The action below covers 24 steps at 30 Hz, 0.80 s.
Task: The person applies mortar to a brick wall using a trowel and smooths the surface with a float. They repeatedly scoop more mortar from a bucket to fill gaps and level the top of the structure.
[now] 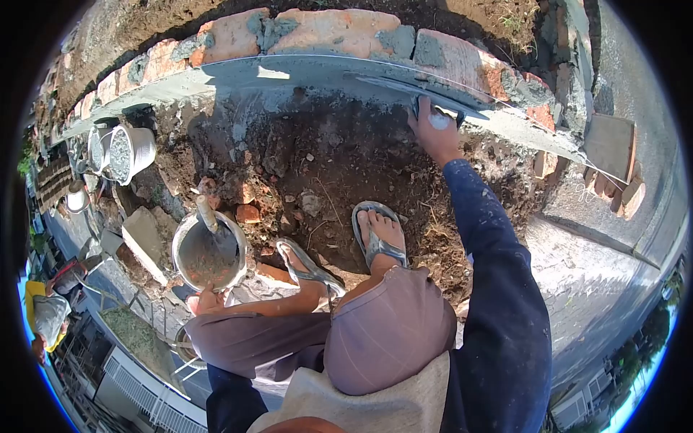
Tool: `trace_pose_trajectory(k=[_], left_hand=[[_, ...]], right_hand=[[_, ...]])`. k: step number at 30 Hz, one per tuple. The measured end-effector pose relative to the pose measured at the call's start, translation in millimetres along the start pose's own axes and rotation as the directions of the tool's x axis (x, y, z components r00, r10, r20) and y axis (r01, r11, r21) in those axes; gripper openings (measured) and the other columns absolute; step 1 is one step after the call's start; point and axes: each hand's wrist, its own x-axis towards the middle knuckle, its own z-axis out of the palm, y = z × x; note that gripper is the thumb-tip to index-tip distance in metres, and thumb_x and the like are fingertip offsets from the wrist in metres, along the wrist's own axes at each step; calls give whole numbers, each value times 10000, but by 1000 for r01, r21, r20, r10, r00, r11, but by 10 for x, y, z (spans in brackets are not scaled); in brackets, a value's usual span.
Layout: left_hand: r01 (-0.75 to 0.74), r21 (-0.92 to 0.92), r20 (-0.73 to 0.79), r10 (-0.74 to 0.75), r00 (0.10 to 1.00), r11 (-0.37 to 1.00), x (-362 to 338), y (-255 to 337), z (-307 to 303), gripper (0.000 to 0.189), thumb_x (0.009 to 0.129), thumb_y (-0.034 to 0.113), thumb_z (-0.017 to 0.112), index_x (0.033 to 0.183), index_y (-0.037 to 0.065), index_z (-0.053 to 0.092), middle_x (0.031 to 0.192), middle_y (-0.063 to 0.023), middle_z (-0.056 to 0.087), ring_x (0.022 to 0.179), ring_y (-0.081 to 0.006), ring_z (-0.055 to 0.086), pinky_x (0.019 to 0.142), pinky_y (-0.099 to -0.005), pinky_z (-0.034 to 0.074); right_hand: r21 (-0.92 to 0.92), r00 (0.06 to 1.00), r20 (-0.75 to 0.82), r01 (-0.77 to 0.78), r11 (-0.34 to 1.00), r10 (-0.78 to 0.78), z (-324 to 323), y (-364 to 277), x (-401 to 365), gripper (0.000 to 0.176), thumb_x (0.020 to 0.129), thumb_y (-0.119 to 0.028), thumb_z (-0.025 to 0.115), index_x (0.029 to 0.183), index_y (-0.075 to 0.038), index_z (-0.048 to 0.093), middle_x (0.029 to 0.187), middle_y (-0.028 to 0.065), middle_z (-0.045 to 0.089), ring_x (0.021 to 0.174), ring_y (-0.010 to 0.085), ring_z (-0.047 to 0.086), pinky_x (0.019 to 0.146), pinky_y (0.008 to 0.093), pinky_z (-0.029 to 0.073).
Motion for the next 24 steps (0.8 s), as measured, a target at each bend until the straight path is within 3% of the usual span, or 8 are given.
trace_pose_trajectory(k=[3, 4, 7, 11, 13, 16, 20, 24], left_hand=[[-5, 19, 4, 5, 1000, 1000, -129, 17, 92, 330, 962, 150, 422, 1215, -59, 389, 1046, -207, 592, 804, -309, 661, 615, -396, 604], [-16, 21, -6, 17, 1000, 1000, -242, 63, 188, 333, 966, 154, 421, 1219, -60, 388, 1045, -200, 593, 801, -306, 661, 620, -400, 602], [5, -6, -78, -5, 997, 1000, -467, 155, 391, 291, 941, 132, 498, 1155, -64, 474, 919, -153, 647, 663, -226, 642, 558, -302, 566], [-67, -7, -84, 67, 994, 998, -294, 84, 287, 286, 933, 128, 510, 1141, -65, 478, 880, -148, 648, 610, -217, 629, 535, -297, 563], [3, 28, -135, 1, 991, 1000, -160, 84, 180, 288, 925, 119, 518, 1143, -62, 467, 878, -152, 643, 583, -216, 623, 514, -305, 567], [-33, 24, -162, 37, 986, 999, -209, 86, 221, 286, 925, 120, 514, 1140, -60, 461, 867, -158, 640, 539, -214, 607, 483, -302, 560], [-41, -3, -106, 41, 994, 999, -317, 105, 289, 287, 934, 112, 497, 1166, -52, 453, 916, -158, 641, 624, -223, 638, 527, -310, 577], [-63, -18, 7, 63, 998, 998, -308, 88, 223, 317, 958, 129, 442, 1211, -59, 410, 1016, -182, 616, 756, -265, 660, 589, -354, 598]], right_hand=[[51, 987, 107, -129, 990, 123, -180, 257, -136, 328, 851, -268, 642, 1026, -42, 481, 762, 156, 662, 680, 334, 651, 585, 421, 516], [69, 994, 29, -104, 992, 102, -316, 282, -143, 328, 855, -260, 630, 1048, -39, 483, 716, 176, 653, 646, 355, 644, 564, 446, 501], [140, 968, 72, -250, 958, 242, -432, 460, -232, 321, 867, -280, 622, 1061, -62, 489, 703, 172, 640, 648, 361, 642, 559, 445, 482], [95, 943, 106, -325, 941, 315, -444, 659, -349, 333, 864, -297, 637, 1059, -67, 496, 694, 166, 632, 649, 357, 640, 573, 438, 477], [148, 972, -68, -214, 966, 226, -428, 760, -411, 350, 865, -325, 636, 1067, -75, 498, 682, 158, 626, 646, 358, 636, 583, 444, 472], [149, 919, 13, -391, 908, 393, -485, 912, -541, 356, 873, -340, 608, 1086, -70, 515, 781, 188, 649, 719, 386, 633, 663, 465, 475], [239, 840, 22, -530, 813, 542, -533, 1056, -779, 364, 867, -330, 606, 1078, -42, 532, 842, 227, 645, 782, 399, 627, 704, 466, 472], [271, 826, -20, -539, 798, 564, -619, 1057, -1117, 383, 875, -314, 600, 1089, -8, 518, 838, 245, 623, 774, 416, 610, 688, 457, 466]])
